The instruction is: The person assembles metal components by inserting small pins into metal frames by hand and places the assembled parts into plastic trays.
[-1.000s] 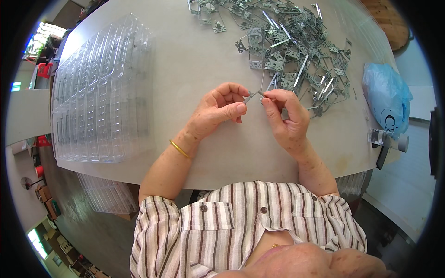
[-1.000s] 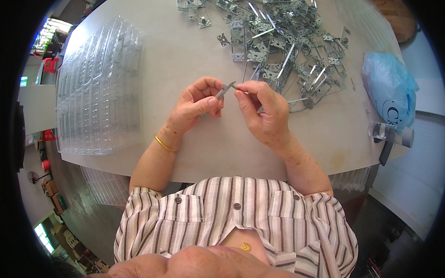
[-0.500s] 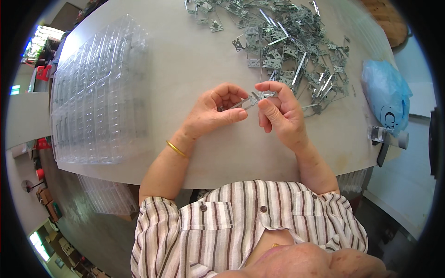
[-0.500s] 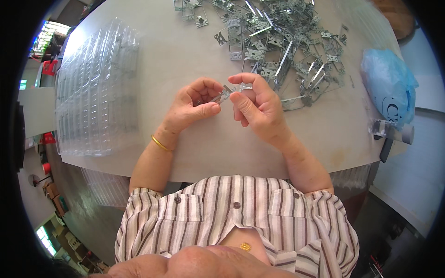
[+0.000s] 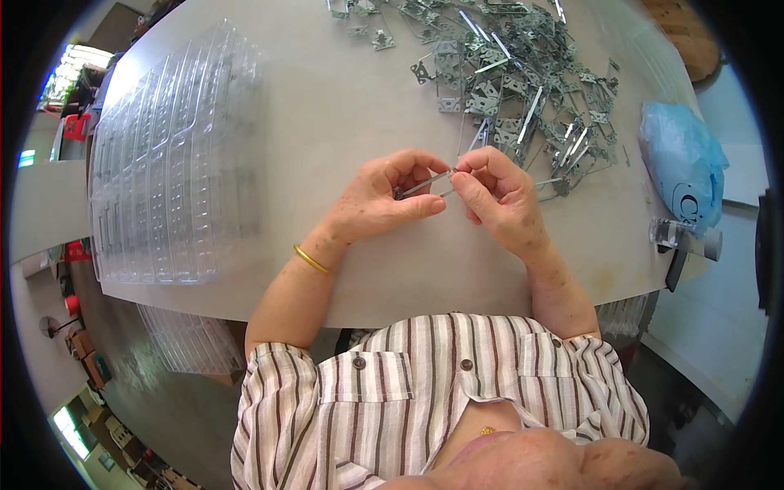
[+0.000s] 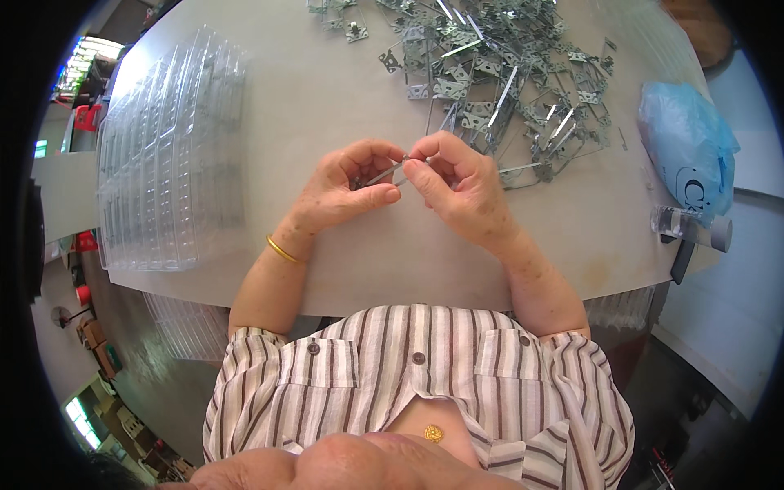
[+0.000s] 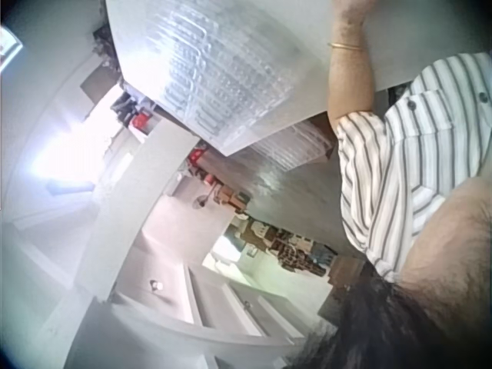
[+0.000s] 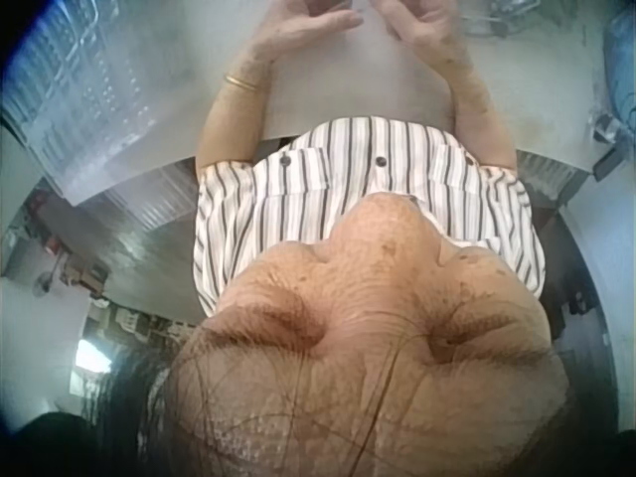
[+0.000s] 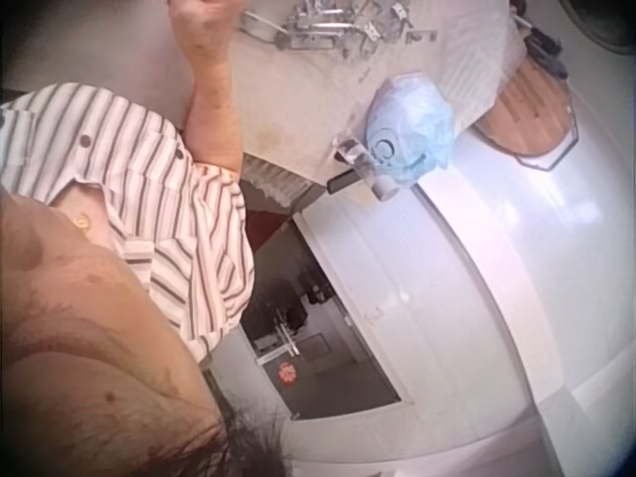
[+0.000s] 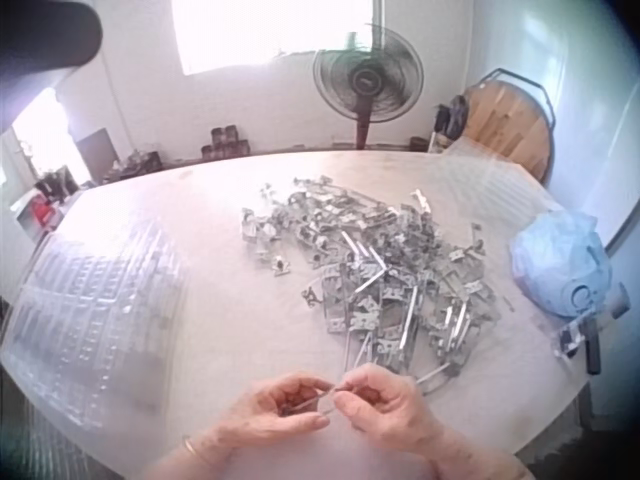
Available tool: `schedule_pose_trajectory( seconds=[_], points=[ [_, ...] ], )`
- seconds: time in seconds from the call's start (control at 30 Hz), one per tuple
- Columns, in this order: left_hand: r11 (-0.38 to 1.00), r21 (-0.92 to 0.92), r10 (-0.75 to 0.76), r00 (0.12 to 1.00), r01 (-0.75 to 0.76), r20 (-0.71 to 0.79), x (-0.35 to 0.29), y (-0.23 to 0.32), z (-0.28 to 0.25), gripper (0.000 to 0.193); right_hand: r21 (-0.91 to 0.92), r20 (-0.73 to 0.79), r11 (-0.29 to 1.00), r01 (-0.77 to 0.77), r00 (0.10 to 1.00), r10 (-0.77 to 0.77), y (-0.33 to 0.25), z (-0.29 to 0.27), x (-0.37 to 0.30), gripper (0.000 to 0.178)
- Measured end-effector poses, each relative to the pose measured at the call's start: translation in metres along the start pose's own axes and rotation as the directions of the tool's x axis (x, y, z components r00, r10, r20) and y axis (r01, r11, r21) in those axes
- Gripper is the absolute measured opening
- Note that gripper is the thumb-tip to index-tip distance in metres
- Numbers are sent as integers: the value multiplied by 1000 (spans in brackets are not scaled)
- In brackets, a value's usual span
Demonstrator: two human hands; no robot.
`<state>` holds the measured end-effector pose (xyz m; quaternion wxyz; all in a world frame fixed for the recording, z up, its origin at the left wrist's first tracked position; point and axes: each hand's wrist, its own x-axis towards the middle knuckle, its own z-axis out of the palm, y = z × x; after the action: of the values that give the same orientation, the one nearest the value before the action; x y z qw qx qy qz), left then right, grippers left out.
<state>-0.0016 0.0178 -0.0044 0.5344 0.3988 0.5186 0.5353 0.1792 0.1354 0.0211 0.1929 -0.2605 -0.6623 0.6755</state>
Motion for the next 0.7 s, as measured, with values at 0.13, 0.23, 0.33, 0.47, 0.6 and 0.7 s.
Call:
schedule_pose_trajectory(
  seconds=[0.13, 0.23, 0.33, 0.47, 0.6, 0.7],
  points=[
    [995, 81, -54, 998, 50, 45, -2, 8, -1, 39, -240, -53, 962, 131, 988, -148, 5, 0, 0, 6],
    [991, 132, -31, 998, 24, 54, -2, 7, 1, 36, -471, -75, 848, 243, 947, -313, 2, 5, -1, 7],
    [988, 153, -1, 998, -8, 57, -1, 5, 0, 35, -587, -44, 726, 359, 881, -471, 3, 5, 1, 9],
    [980, 197, 25, 997, -40, 78, -1, 6, -1, 37, -653, 14, 647, 394, 860, -510, -1, 3, 1, 11],
    [975, 215, 29, 993, -55, 118, -2, 10, 0, 38, -647, 25, 638, 418, 847, -530, 2, 2, 1, 11],
    [948, 303, 48, 985, -96, 164, -1, 14, -1, 38, -570, -29, 717, 401, 863, -505, 4, 1, 0, 10]
  ],
)
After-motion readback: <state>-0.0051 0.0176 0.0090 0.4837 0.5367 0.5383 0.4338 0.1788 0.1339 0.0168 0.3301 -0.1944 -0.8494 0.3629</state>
